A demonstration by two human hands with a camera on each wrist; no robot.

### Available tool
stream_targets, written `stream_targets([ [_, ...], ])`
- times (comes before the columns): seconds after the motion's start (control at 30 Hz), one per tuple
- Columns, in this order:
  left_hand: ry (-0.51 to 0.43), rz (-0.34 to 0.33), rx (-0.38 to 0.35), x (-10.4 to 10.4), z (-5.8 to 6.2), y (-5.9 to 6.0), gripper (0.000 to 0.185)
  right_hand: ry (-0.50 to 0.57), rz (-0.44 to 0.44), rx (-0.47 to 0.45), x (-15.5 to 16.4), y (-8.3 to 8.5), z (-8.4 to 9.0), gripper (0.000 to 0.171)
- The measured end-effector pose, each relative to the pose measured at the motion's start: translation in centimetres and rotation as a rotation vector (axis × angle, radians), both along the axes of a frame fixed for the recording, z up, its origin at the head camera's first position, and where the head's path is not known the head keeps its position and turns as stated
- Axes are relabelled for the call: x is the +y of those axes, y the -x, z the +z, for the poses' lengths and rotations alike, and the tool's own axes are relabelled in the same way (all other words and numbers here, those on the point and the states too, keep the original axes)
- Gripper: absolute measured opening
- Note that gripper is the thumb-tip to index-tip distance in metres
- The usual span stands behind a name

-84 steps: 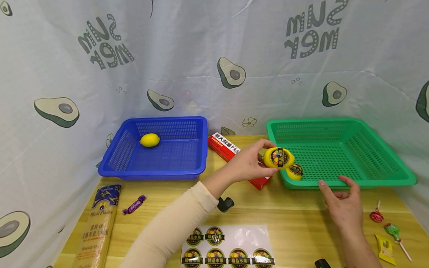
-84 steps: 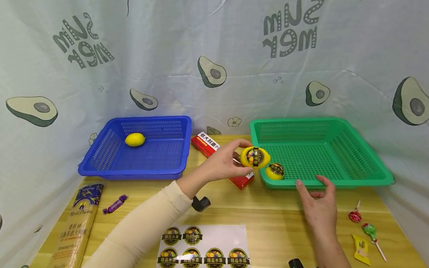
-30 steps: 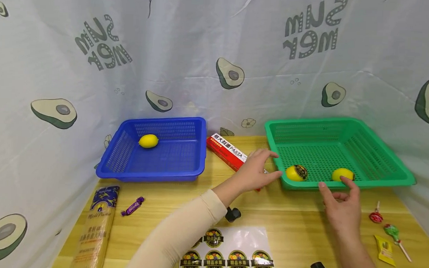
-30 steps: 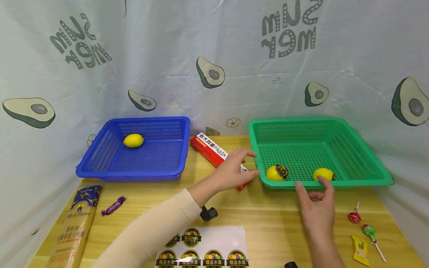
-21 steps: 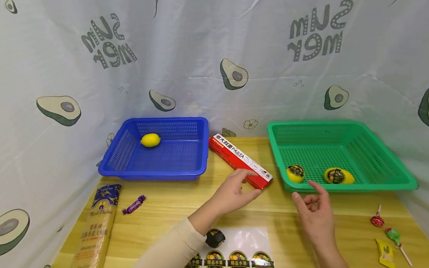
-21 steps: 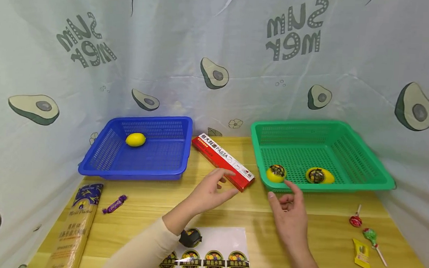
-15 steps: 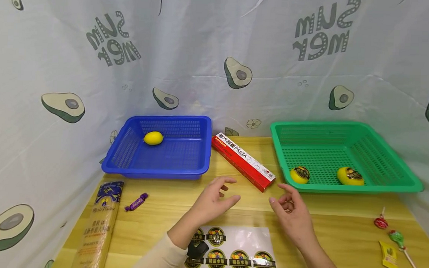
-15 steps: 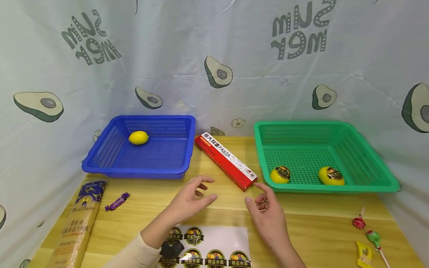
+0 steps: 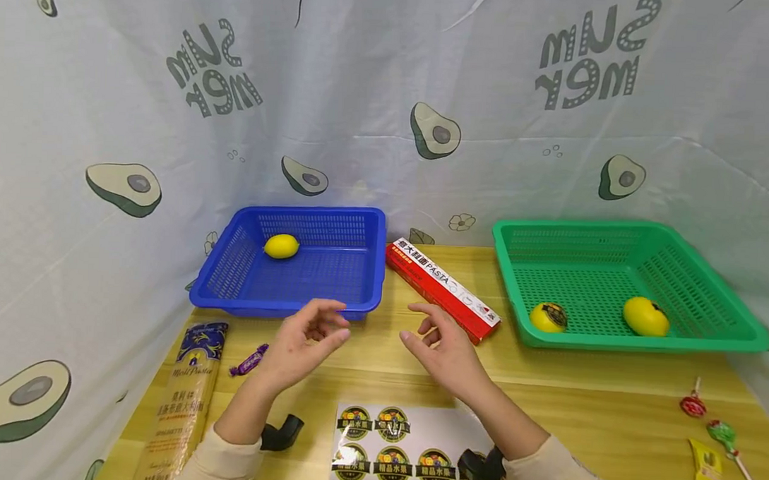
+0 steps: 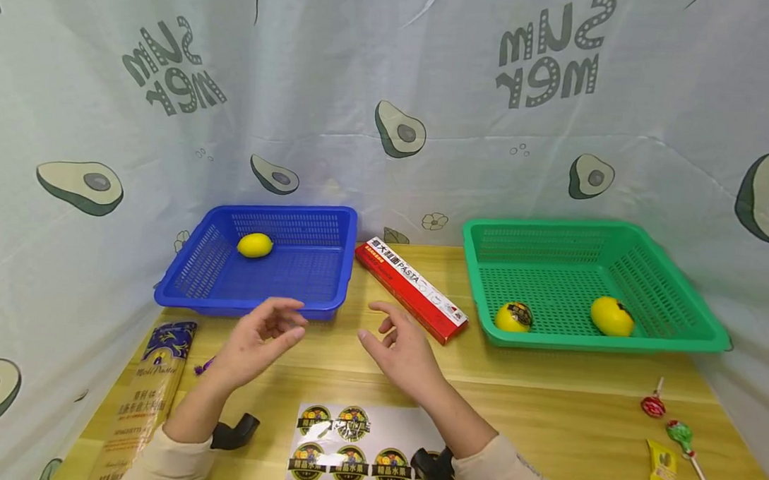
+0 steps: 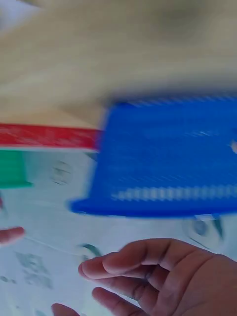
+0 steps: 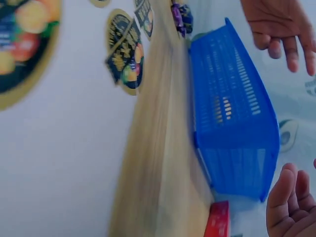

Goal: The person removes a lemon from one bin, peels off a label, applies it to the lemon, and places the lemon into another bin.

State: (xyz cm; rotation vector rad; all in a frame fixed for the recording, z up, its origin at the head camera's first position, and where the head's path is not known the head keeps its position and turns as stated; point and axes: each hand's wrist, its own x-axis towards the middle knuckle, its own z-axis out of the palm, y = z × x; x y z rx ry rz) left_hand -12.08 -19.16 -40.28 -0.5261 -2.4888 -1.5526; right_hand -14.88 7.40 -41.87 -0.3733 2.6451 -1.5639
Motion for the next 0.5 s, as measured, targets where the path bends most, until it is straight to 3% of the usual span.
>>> stream_targets([
  [0.1, 0.061, 0.088, 0.055, -2.6, 1.7, 1.0, 0.035, -0.030, 0.045, 0.045, -1.8, 1.3, 0.4, 0.049],
  [0.17, 0.121, 0.145, 0.051, -4.4, 2.8, 2.1, 0.037, -0.055, 0.074, 0.066, -3.0, 2.3, 0.6, 0.053],
  [0.37, 0.375, 0.240, -0.144, -9.3, 5.2, 7.2, 0.058, -0.143, 0.115, 0.104, -5.4, 5.7, 0.8, 0.055],
  [0.5, 0.474, 0.242, -0.246, -11.4, 5.9, 10.7, 0.067, -0.211, 0.134, 0.090, -6.5, 7.7, 0.7, 0.056],
])
